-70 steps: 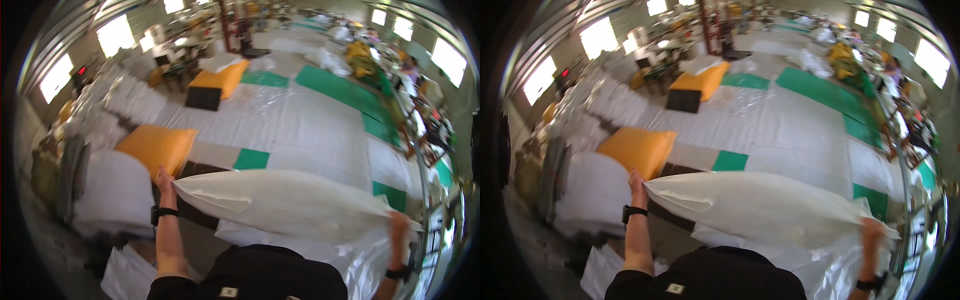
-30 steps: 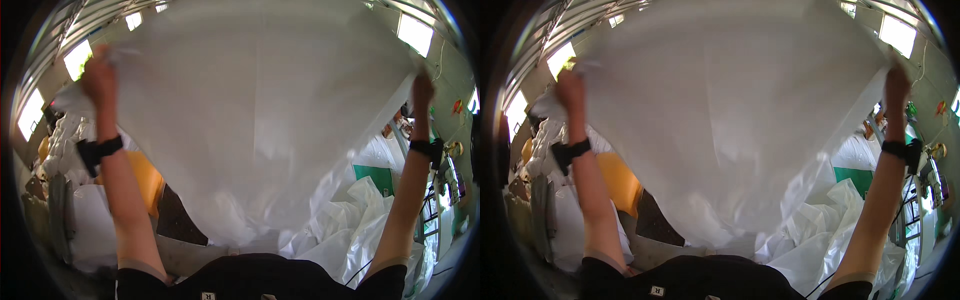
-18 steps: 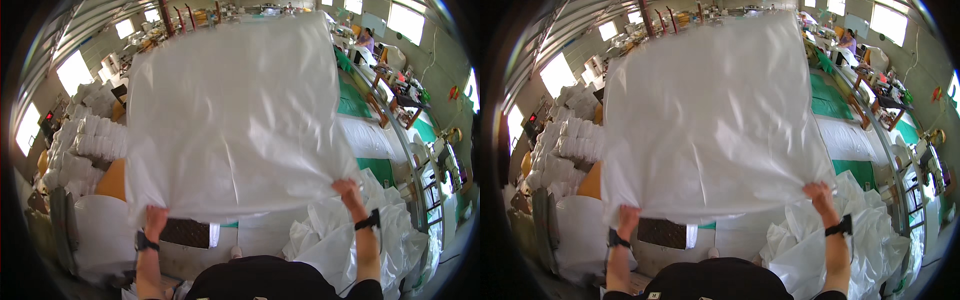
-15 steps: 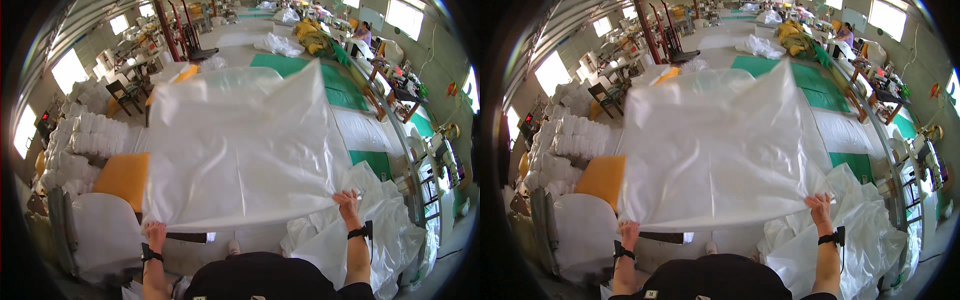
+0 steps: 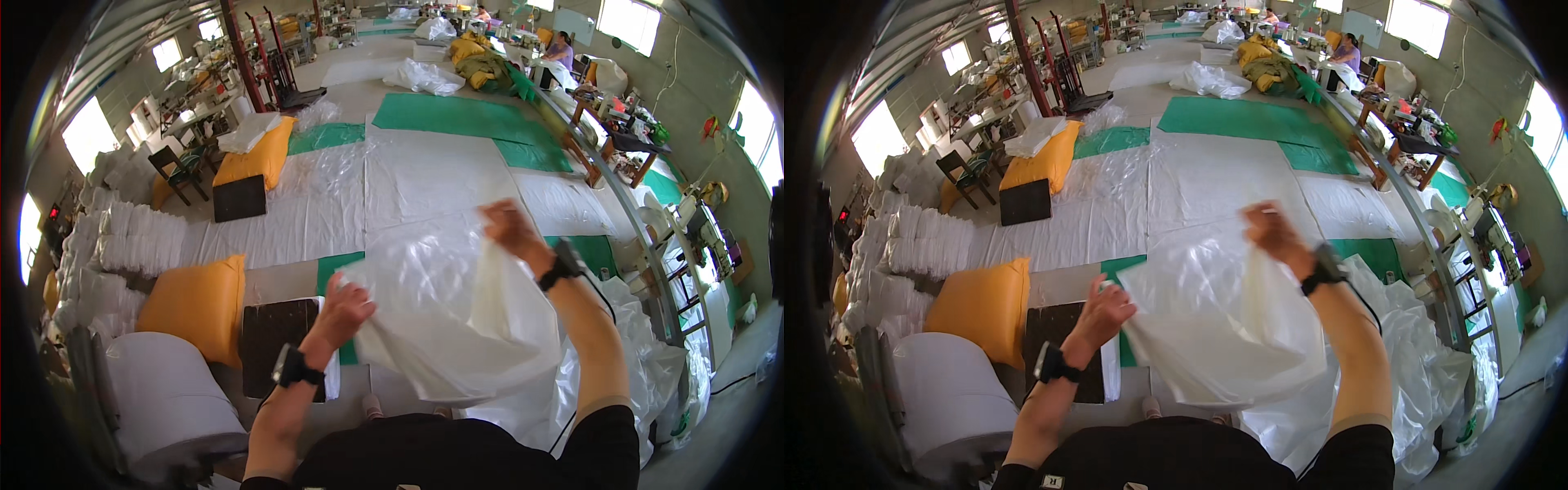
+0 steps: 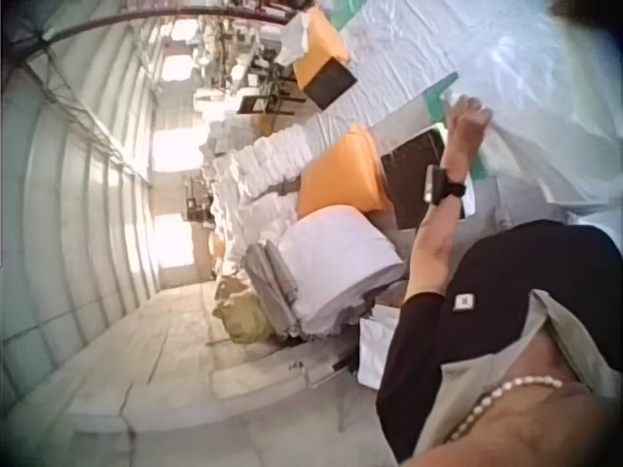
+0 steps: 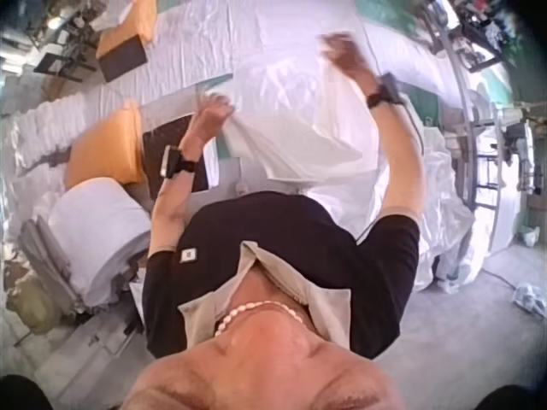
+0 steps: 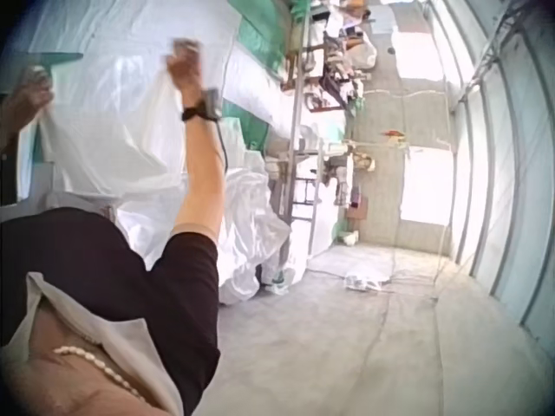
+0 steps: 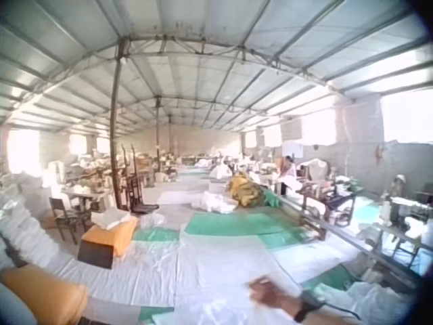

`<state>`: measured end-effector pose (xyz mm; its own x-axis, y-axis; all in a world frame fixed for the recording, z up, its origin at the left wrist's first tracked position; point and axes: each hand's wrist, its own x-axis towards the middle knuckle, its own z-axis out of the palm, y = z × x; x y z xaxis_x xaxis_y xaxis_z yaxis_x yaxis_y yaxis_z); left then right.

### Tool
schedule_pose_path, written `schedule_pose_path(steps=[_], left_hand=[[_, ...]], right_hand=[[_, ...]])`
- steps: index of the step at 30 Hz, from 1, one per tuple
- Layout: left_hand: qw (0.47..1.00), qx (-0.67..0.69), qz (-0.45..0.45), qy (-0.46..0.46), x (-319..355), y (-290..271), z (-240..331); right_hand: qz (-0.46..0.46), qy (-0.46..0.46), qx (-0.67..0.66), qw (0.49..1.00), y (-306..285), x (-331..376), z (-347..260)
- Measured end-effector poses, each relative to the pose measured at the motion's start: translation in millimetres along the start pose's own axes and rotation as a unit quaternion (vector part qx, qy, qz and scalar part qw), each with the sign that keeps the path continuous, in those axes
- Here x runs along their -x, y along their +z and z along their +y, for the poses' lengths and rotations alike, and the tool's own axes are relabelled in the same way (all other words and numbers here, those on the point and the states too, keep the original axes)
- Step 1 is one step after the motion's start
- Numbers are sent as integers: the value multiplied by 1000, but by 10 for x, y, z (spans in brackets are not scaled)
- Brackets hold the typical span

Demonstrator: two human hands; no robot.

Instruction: Folding and stacking large white plastic sheets in a manufacturing workshop.

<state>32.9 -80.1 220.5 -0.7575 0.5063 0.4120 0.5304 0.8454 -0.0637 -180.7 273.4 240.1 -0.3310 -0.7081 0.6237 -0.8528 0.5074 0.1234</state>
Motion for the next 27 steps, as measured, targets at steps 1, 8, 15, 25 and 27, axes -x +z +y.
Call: schedule_pose_path(steps=[1,8,15,25,27], left_hand=[[1000,18,0,24,-247,-53,124],[1000,24,-6,-18,-148,-303,339],[990,93,-95,53,-305,-294,216],[990,128,-51,23,-135,-298,221],[991,122,-57,29,-149,-346,275]], right_hand=[[-129,-74,-73,986,80,-204,-169],[-146,-302,-131,933,-22,-418,-1624],[-116,-410,-9,905,-38,-396,-1832],[-428,194,-344,813,-1542,467,-1387],[-523,148,-111,832,-1411,814,-1504]])
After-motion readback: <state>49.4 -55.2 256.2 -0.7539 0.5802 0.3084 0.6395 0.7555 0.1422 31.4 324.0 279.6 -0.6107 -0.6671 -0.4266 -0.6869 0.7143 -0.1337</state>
